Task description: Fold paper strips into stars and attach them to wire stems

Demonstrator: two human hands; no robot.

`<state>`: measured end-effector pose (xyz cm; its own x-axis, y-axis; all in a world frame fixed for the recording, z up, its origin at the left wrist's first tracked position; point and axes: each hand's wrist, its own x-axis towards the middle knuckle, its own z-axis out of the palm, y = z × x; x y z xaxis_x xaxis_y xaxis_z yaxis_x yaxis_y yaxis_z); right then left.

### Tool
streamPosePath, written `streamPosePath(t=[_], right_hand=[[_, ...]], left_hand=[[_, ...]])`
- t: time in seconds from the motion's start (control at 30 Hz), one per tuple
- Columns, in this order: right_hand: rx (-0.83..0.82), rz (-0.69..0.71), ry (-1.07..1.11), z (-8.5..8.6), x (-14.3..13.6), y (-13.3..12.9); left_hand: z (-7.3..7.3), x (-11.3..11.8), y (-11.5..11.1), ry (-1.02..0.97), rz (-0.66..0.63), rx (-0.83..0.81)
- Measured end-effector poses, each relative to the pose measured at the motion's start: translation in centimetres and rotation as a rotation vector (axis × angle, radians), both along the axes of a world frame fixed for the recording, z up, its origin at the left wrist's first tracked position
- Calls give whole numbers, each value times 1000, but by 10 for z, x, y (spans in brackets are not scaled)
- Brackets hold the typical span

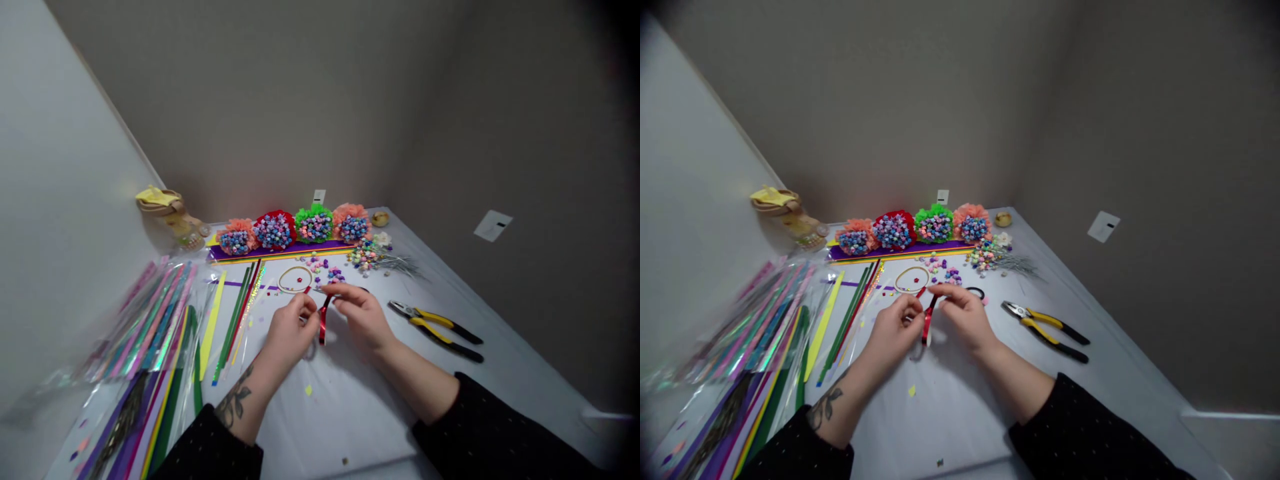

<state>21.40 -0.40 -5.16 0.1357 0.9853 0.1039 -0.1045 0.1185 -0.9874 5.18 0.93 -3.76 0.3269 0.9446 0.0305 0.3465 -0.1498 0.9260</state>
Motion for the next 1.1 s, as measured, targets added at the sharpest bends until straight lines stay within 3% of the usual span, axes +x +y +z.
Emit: streamPosePath(t=[0.13, 0.2, 0.37, 0.5, 0.87, 1.1], right_hand=[[46, -287, 131, 3, 26, 14], [76, -319, 104, 3, 30, 16], [244, -118, -331, 3, 8, 0], [328, -90, -572, 4, -11, -12], [355, -43, -535, 6, -15, -11], [150, 186, -307, 3, -12, -4]], left_hand=[[-5, -6, 4, 85, -83, -40], [-3, -7, 6, 31, -71, -112], [10, -4, 10, -247, 87, -351], [15, -1, 9, -395, 165, -356], [11, 3, 3, -342, 108, -308], [7, 0, 3, -227, 161, -63]])
